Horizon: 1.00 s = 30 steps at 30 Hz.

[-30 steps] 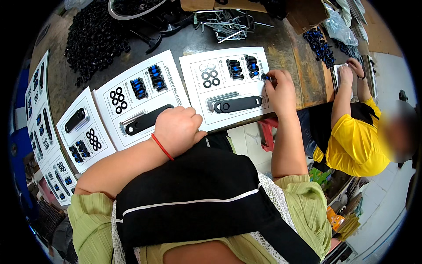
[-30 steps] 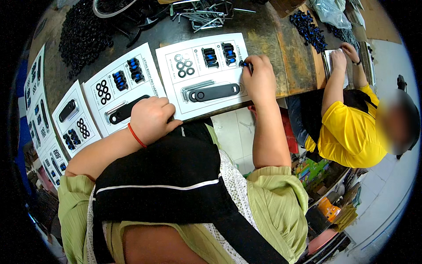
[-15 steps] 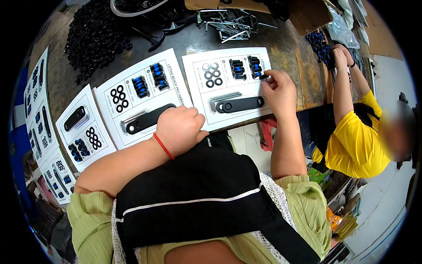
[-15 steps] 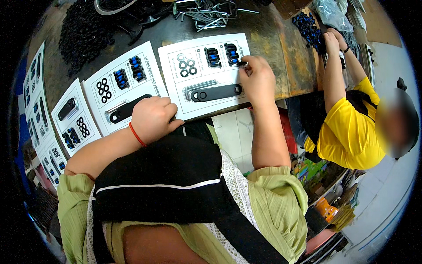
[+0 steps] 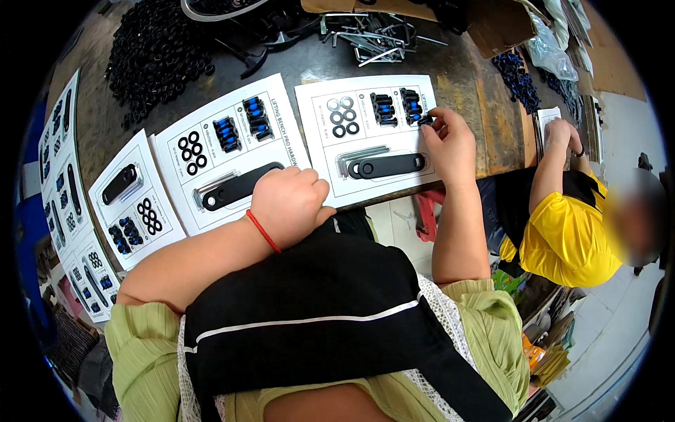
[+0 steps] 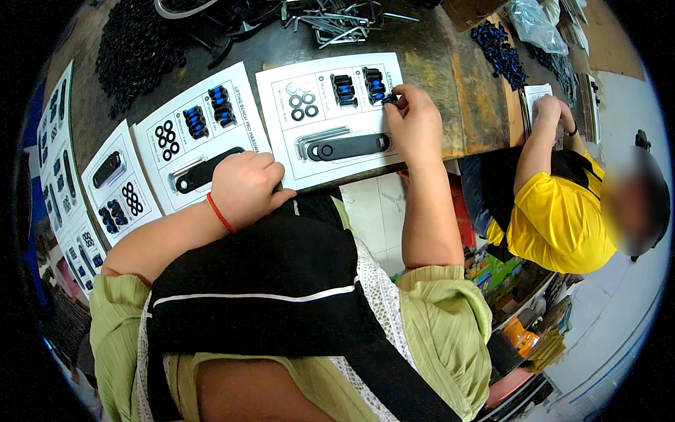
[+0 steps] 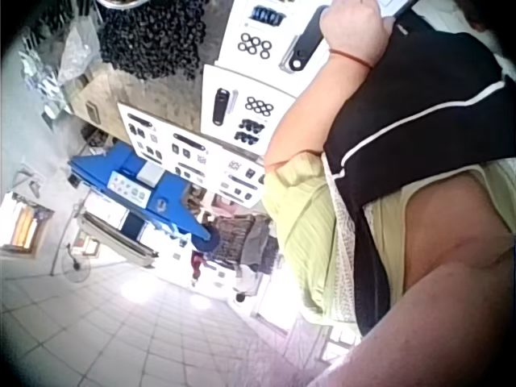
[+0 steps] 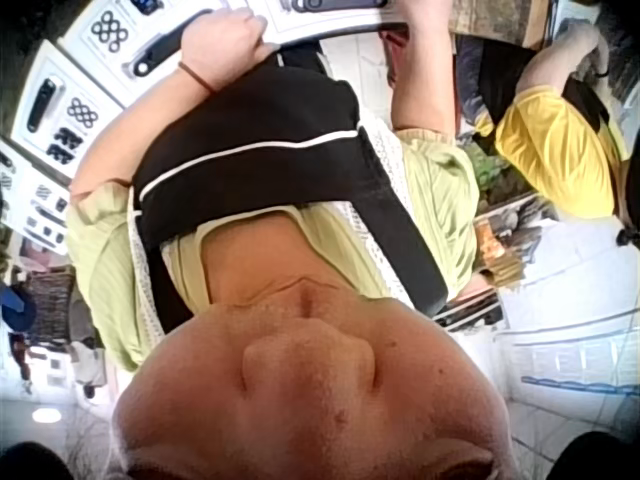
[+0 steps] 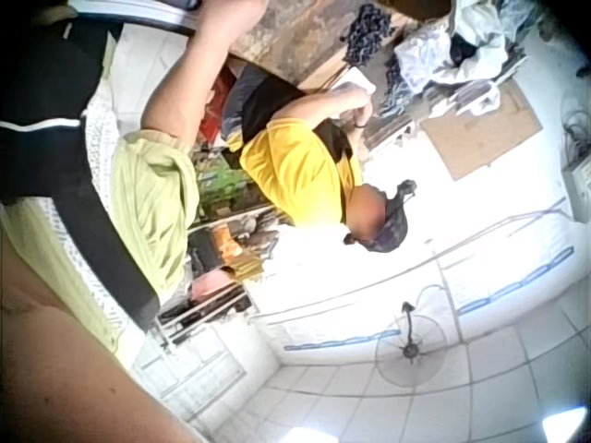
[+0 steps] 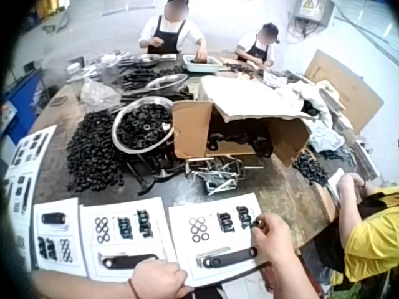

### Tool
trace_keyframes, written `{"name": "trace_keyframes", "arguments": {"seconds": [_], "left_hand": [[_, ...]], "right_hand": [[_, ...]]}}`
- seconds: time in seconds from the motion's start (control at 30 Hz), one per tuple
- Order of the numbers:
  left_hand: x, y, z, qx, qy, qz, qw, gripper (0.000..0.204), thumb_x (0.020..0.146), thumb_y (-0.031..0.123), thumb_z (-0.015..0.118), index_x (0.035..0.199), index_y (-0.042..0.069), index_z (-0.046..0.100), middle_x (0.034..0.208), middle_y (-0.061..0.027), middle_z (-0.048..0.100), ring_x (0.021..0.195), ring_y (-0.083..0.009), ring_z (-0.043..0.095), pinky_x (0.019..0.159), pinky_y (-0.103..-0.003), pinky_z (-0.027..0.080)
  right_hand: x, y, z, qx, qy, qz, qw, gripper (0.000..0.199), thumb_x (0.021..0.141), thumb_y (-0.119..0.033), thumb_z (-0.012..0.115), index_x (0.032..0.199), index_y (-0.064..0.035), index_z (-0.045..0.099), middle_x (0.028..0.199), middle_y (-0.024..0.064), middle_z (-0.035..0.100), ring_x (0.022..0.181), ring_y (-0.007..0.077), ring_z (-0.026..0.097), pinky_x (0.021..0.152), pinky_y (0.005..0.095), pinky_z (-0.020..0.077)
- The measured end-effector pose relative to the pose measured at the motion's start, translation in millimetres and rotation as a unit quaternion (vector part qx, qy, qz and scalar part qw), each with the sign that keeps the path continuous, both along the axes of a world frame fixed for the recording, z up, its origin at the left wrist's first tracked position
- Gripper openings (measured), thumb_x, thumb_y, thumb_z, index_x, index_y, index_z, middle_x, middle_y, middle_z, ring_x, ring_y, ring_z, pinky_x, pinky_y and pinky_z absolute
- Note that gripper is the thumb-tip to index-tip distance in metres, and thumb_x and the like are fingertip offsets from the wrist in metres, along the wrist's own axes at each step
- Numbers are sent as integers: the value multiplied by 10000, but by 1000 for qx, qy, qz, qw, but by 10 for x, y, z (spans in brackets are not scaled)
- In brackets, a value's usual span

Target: The person assembles door lock components on a workbench, placing black plastic parts, blue inserts, and small black rings into designated slots on white packaging cards. They repeatedly pick parts from piles and bowls, arrange them on the cards, and stack completed units.

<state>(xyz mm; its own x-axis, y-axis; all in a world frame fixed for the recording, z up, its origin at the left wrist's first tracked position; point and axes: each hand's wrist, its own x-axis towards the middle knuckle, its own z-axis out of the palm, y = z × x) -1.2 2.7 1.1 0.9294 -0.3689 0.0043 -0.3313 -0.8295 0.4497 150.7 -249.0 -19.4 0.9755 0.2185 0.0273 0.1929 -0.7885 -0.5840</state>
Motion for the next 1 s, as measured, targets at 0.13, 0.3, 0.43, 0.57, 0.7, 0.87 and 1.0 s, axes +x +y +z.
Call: {"name": "trace_keyframes", "arguments": {"seconds": [0.13,0.3,0.43,0.57,0.7,0.87,1.0], "left_hand": [[-4,0,-3,5,2,-1,1000,306,673,326,793,681,83,608,679,-52,569,646,-227,596,569,-339,483],[-1,0,-6,3,4,-3,1000,302,682,327,789,685,83,611,678,-52,572,652,-230,601,570,-342,485],[-7,8,-4,-1,7,-1,1000,294,691,320,784,689,82,613,687,-56,576,657,-233,603,575,-344,487],[-3,-2,-6,-4,9,-4,1000,284,704,312,776,693,80,614,693,-60,580,660,-239,604,580,-347,487],[-2,17,-2,5,18,-10,1000,271,721,309,764,697,82,619,684,-59,577,663,-244,606,581,-353,487],[6,5,-37,-1,15,-11,1000,256,740,306,749,696,87,624,679,-56,575,663,-242,604,580,-358,485],[21,-18,-89,-2,0,-17,1000,252,749,305,739,691,90,622,680,-54,566,656,-239,597,578,-360,482]], "right_hand": [[-4,-17,-36,27,13,-3,1000,238,762,-66,709,988,-10,662,807,134,635,674,231,619,645,330,508],[-21,29,-56,37,26,-17,999,238,779,-73,704,1004,-5,670,789,135,659,675,218,636,652,318,515],[-13,45,-48,57,23,-19,998,221,793,-70,690,1002,-1,669,798,132,668,688,218,644,667,312,519],[263,-65,-119,80,-37,14,996,243,832,-30,610,1070,-5,646,994,164,667,888,282,646,785,343,515],[523,109,-122,13,-120,127,984,323,834,27,530,1141,-21,621,1195,165,605,1121,355,547,968,409,436],[599,93,-166,-26,-97,121,988,316,830,31,527,1119,-32,637,1184,153,604,1112,362,537,980,406,422],[509,-24,-119,-58,-100,83,990,317,820,44,523,1107,-23,642,1156,157,603,1083,369,542,949,409,435]]}}
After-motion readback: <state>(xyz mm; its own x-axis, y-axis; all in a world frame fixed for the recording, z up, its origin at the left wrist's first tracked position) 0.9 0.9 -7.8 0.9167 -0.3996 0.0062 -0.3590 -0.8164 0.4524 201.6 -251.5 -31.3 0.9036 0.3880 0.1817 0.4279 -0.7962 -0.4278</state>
